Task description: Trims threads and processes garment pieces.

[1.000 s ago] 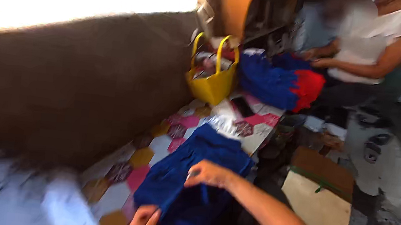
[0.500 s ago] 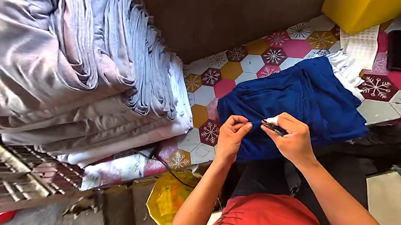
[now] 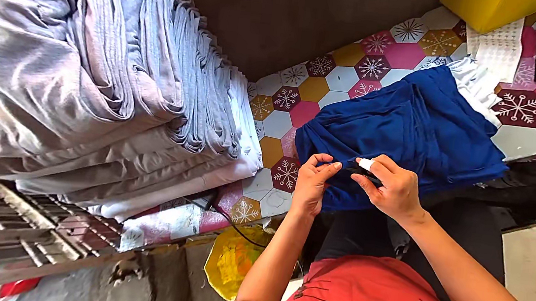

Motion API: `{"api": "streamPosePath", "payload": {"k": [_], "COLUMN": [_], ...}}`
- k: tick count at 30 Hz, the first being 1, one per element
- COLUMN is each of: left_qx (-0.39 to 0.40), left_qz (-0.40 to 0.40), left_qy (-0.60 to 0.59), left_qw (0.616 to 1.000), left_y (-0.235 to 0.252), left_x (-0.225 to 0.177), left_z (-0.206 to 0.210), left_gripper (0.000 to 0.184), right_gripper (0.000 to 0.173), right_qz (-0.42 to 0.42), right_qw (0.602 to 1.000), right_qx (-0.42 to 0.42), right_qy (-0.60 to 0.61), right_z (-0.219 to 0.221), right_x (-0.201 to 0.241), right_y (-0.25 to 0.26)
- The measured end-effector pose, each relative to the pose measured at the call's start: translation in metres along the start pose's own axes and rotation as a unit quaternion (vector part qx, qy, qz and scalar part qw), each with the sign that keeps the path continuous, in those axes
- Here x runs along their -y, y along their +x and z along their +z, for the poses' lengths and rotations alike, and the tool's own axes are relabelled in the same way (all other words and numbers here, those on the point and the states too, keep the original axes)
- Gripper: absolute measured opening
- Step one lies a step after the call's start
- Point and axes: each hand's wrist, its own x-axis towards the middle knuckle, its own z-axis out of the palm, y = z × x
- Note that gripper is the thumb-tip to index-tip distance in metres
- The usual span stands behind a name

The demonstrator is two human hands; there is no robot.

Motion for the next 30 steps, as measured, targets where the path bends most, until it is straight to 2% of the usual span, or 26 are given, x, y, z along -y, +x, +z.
{"api": "streamPosePath", "payload": {"k": [7, 9, 11, 12, 13, 14, 16, 17, 19, 21, 22, 23, 26, 28, 30], "left_qx": [-0.002, 0.016, 0.043, 0.042, 0.028, 0.003, -0.027, -0.019, 0.036, 0.131, 0.161, 0.164, 0.08, 0.002, -0.032], "left_qz": [0.002, 0.019, 0.068, 0.114, 0.18, 0.266, 0.414, 0.444, 0.411, 0.282, 0.243, 0.241, 0.33, 0.384, 0.358], "left_qy": [-0.001, 0.031, 0.123, 0.199, 0.29, 0.374, 0.461, 0.489, 0.565, 0.636, 0.644, 0.631, 0.53, 0.5, 0.509], "left_qw": [1.0, 0.999, 0.989, 0.972, 0.94, 0.888, 0.784, 0.751, 0.715, 0.706, 0.707, 0.719, 0.777, 0.776, 0.782], "left_y": [0.0, -0.003, -0.007, -0.009, -0.012, -0.014, -0.012, -0.013, -0.021, -0.034, -0.039, -0.043, -0.05, -0.043, -0.034], "left_x": [0.004, 0.005, 0.008, 0.012, 0.019, 0.028, 0.047, 0.056, 0.068, 0.067, 0.064, 0.063, 0.063, 0.064, 0.064], "left_z": [-0.004, -0.01, -0.018, -0.022, -0.027, -0.033, -0.05, -0.061, -0.081, -0.092, -0.095, -0.096, -0.088, -0.077, -0.07], "left_gripper": [0.015, 0.017, 0.024, 0.026, 0.025, 0.021, 0.015, 0.013, 0.012, 0.013, 0.015, 0.018, 0.021, 0.026, 0.04], "right_gripper": [0.026, 0.031, 0.05, 0.047, 0.032, 0.018, 0.007, 0.007, 0.01, 0.011, 0.013, 0.015, 0.018, 0.02, 0.022], "right_qz": [-0.006, 0.05, 0.131, 0.151, 0.14, 0.108, 0.028, -0.002, -0.022, 0.015, 0.044, 0.075, 0.162, 0.187, 0.206], "right_qw": [0.999, 0.997, 0.982, 0.973, 0.973, 0.976, 0.981, 0.98, 0.98, 0.979, 0.978, 0.979, 0.978, 0.976, 0.967], "right_qx": [-0.042, -0.005, 0.087, 0.116, 0.112, 0.084, 0.017, 0.009, 0.068, 0.158, 0.175, 0.173, 0.127, 0.096, 0.095], "right_qy": [-0.03, -0.066, -0.108, -0.129, -0.149, -0.167, -0.193, -0.199, -0.184, -0.13, -0.102, -0.075, 0.012, 0.065, 0.116], "right_z": [0.005, -0.005, -0.019, -0.022, -0.023, -0.024, -0.028, -0.032, -0.042, -0.051, -0.054, -0.056, -0.057, -0.049, -0.036], "right_x": [0.003, 0.001, -0.003, -0.006, -0.011, -0.014, -0.018, -0.02, -0.026, -0.03, -0.028, -0.023, -0.004, 0.008, 0.018], "right_y": [-0.002, 0.002, 0.007, 0.006, 0.0, -0.008, -0.026, -0.036, -0.06, -0.078, -0.085, -0.088, -0.08, -0.068, -0.056]}}
